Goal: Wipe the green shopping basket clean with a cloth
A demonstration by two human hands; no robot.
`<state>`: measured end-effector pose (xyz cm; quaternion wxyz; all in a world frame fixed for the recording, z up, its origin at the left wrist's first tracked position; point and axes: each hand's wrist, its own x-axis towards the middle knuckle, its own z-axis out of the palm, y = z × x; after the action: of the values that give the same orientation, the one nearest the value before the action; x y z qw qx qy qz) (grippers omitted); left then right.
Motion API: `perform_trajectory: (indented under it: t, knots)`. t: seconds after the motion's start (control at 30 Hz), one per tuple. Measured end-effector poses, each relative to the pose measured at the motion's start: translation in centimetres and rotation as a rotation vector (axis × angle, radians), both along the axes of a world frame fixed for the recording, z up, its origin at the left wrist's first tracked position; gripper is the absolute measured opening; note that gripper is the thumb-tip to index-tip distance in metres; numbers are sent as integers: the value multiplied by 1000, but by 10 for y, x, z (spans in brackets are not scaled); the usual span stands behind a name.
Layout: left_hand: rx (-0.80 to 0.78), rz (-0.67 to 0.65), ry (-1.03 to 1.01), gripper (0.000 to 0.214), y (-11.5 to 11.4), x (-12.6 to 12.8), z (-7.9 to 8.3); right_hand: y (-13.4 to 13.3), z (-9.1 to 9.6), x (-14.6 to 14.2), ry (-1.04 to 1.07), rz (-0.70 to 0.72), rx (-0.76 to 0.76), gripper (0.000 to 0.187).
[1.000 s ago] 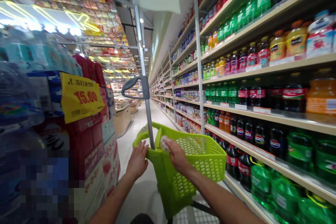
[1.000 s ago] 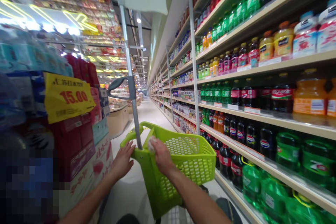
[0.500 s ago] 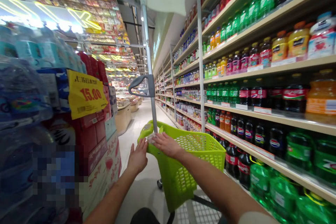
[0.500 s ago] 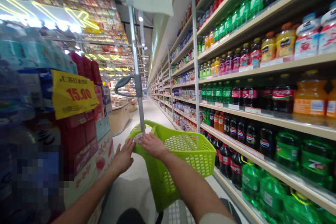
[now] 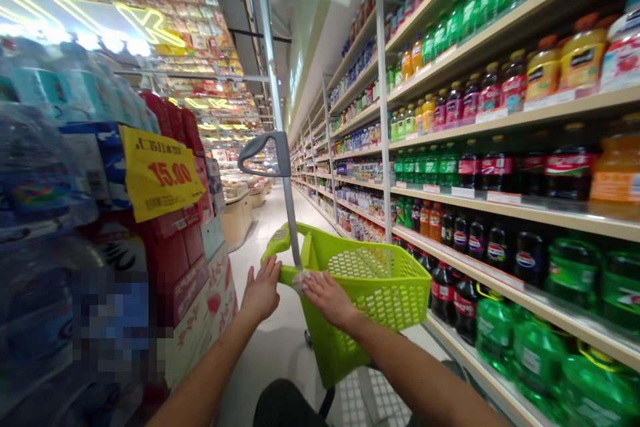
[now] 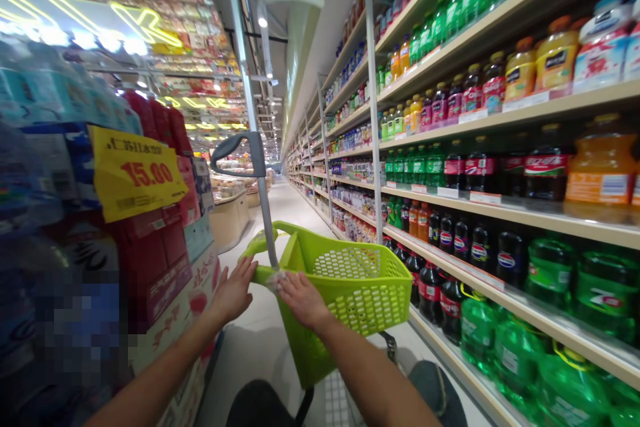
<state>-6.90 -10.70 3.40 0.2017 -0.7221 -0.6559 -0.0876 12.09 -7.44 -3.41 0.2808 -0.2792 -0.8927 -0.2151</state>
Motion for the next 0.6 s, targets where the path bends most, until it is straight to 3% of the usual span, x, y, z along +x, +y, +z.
perform_trajectory:
  t: [0.07,0.13,0.2,0.33,0.4,0.53,0.6]
  knots:
    - [1,8,-1,73,0,0,0,-11,-48,11,-52,-23,-88,32]
    - [9,8,0,72,1,0,-2,-18,-67,16,-93,-53,-159,30]
    - [38,5,-6,72,2,1,-6,-20,-54,15,-76,-58,-157,33]
    - [231,6,-47,69,4,9,-15,-11,-1,0,77,-62,-25,39]
    - [289,-46,-27,67,3,16,-18,-9,-1,-3,101,-80,-17,39]
    - [253,-222,78,65,2,31,-21,-17,-65,12,2,-120,-119,33]
    - [228,-290,113,65,4,39,-22,-19,-87,24,6,-184,-168,32]
